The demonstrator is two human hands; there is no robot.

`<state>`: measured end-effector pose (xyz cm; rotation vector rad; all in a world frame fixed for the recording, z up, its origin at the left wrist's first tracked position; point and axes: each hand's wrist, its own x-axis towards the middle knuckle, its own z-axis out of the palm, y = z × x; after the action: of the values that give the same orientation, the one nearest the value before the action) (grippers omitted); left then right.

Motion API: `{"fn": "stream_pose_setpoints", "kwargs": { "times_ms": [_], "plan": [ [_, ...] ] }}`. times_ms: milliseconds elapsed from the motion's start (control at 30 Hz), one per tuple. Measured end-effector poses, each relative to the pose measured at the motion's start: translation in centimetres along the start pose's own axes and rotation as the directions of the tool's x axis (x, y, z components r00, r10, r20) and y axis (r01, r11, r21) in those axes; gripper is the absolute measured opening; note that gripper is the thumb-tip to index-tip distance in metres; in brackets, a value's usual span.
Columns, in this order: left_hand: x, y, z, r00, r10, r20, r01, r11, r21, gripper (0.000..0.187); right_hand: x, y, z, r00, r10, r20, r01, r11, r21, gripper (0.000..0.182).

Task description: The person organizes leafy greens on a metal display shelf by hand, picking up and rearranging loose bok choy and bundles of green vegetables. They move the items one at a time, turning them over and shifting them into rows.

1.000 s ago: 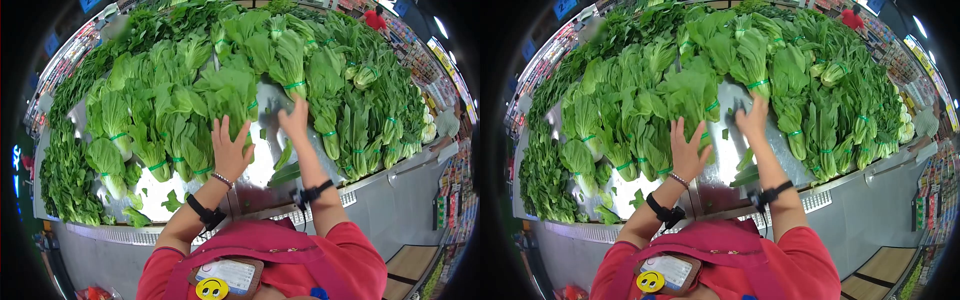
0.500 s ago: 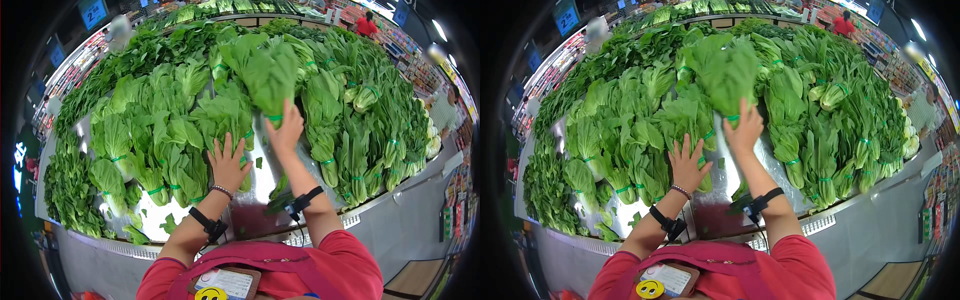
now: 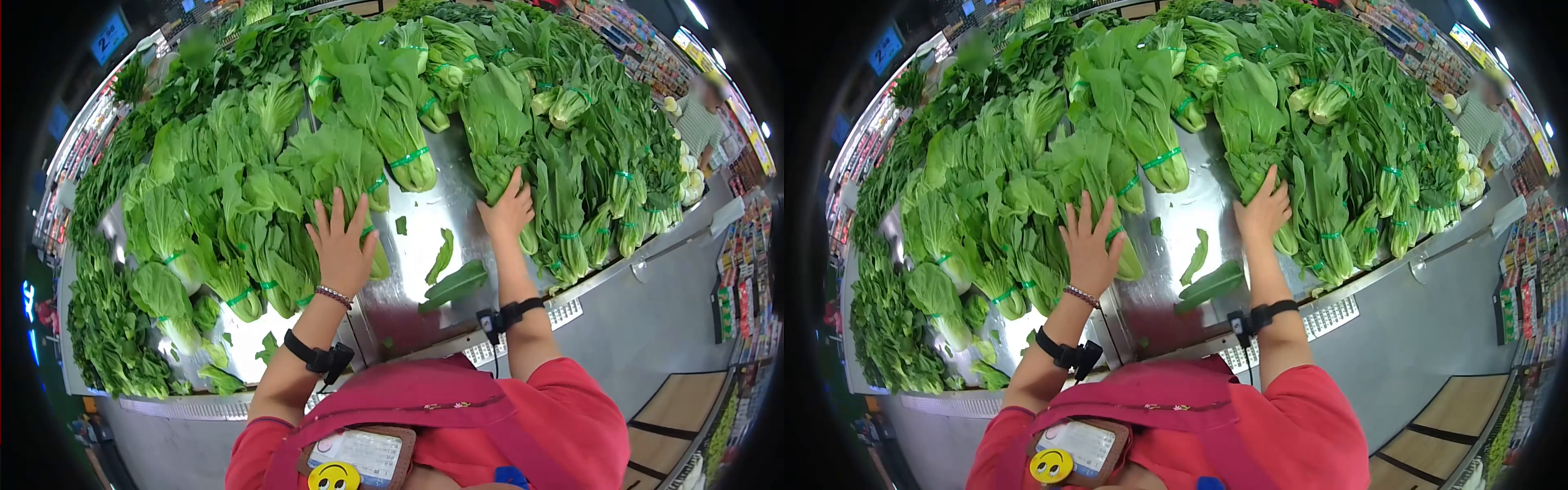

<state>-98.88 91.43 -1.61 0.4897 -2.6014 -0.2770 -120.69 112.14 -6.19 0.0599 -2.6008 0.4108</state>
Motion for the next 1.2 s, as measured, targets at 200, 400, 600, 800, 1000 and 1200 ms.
{"fn": "stream_pose_setpoints", "kwargs": {
  "times_ms": [200,400,600,800,1000,1200],
  "plan": [
    [-1.9,1.1,-1.7,0.993,-0.031,-0.113,0.026,0.998,-0.049,0.055,2.2,2.7,-3.5,0.995,-0.020,-0.102,0.077,0.801,0.594,0.090],
    [-3.0,3.1,-1.9,0.976,0.086,-0.199,-0.116,0.982,-0.147,0.052,-3.7,-9.5,-8.9,0.945,-0.303,-0.123,0.300,0.655,0.693,0.096],
    [-4.8,2.1,-0.5,0.984,0.177,0.011,-0.176,0.984,-0.037,0.054,-7.4,-13.2,2.3,0.771,-0.560,0.303,0.059,0.536,0.842,0.103],
    [-4.9,1.9,0.1,0.984,0.167,0.065,-0.171,0.984,0.054,0.051,4.8,-6.4,0.5,0.952,-0.095,-0.290,0.242,0.813,0.529,0.107],
    [-2.6,2.7,0.4,0.988,0.155,0.010,-0.155,0.988,-0.004,0.048,9.1,-3.1,-0.8,0.997,-0.080,0.004,0.065,0.827,0.559,0.107],
    [-2.5,1.5,1.1,0.988,0.155,-0.004,-0.155,0.987,-0.039,0.049,3.8,-3.7,-6.5,0.892,-0.284,-0.353,0.453,0.570,0.686,0.107]
  ]
}}
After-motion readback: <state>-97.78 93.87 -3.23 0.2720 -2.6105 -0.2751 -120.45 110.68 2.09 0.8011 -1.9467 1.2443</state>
